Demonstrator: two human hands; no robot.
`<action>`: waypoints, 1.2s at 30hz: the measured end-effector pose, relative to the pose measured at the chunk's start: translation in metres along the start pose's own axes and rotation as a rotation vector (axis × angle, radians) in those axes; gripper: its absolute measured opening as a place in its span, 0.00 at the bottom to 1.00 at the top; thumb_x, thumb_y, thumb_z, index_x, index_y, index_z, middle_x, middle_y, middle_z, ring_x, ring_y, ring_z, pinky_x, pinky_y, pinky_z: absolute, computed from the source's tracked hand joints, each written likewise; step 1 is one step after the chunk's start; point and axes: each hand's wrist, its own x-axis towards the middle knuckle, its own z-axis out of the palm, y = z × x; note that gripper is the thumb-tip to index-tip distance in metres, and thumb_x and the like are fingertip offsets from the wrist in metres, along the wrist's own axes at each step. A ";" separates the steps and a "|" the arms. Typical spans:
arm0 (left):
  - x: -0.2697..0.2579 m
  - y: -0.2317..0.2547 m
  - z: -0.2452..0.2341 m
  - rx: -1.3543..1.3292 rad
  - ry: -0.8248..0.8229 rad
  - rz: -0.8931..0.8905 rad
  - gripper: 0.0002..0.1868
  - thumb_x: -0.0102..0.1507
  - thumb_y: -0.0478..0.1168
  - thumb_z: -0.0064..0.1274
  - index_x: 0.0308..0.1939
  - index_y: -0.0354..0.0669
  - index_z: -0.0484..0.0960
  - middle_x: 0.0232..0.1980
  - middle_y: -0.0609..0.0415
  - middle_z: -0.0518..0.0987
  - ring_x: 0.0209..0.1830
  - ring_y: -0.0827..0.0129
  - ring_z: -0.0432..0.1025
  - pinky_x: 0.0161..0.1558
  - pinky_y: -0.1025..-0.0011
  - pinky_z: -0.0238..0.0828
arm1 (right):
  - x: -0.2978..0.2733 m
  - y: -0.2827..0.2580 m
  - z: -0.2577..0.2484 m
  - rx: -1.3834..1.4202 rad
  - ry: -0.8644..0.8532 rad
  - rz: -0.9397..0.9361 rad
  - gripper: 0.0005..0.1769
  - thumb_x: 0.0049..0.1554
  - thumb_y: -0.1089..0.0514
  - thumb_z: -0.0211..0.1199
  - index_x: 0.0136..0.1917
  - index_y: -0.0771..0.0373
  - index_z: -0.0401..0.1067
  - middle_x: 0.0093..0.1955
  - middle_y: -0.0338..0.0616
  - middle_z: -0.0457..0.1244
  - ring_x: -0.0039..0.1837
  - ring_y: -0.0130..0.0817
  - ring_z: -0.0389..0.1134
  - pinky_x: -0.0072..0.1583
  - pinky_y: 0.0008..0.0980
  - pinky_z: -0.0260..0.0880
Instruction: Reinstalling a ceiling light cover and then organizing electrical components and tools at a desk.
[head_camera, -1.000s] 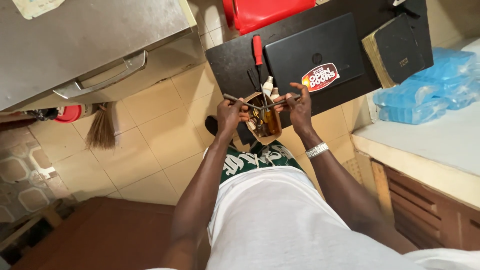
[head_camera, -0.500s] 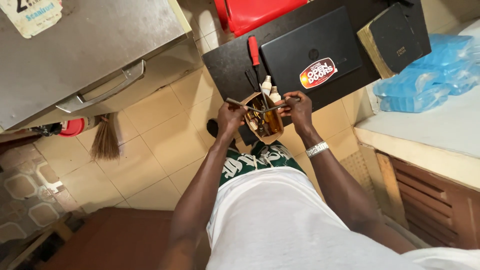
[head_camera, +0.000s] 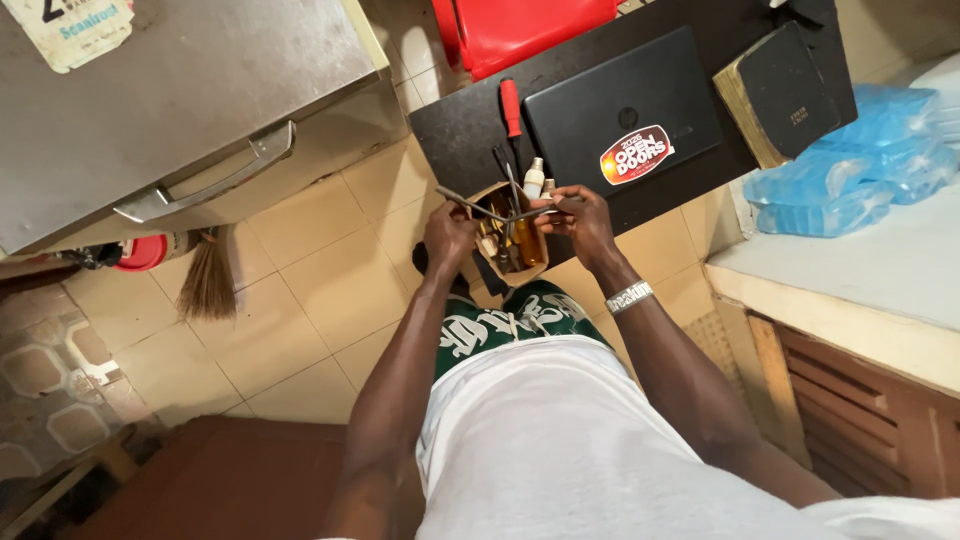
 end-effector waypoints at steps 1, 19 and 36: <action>0.004 -0.001 -0.004 0.025 0.021 0.022 0.11 0.59 0.38 0.61 0.44 0.37 0.83 0.35 0.50 0.83 0.26 0.67 0.76 0.31 0.65 0.75 | 0.002 -0.002 0.004 -0.052 -0.019 0.008 0.11 0.63 0.59 0.56 0.55 0.69 0.66 0.52 0.61 0.71 0.44 0.38 0.75 0.46 0.32 0.79; 0.001 0.002 -0.005 -0.058 0.169 -0.011 0.19 0.61 0.41 0.60 0.55 0.43 0.82 0.45 0.51 0.84 0.39 0.62 0.78 0.46 0.62 0.77 | 0.146 -0.035 0.039 -0.884 0.027 -0.081 0.18 0.56 0.55 0.70 0.52 0.70 0.73 0.45 0.56 0.69 0.43 0.45 0.73 0.43 0.40 0.73; -0.016 0.063 0.000 -0.051 0.479 0.184 0.11 0.62 0.38 0.56 0.47 0.39 0.80 0.43 0.51 0.77 0.41 0.61 0.76 0.48 0.61 0.74 | 0.185 -0.011 0.057 -1.252 0.110 -0.455 0.16 0.56 0.55 0.62 0.54 0.68 0.69 0.46 0.69 0.67 0.51 0.68 0.68 0.54 0.60 0.67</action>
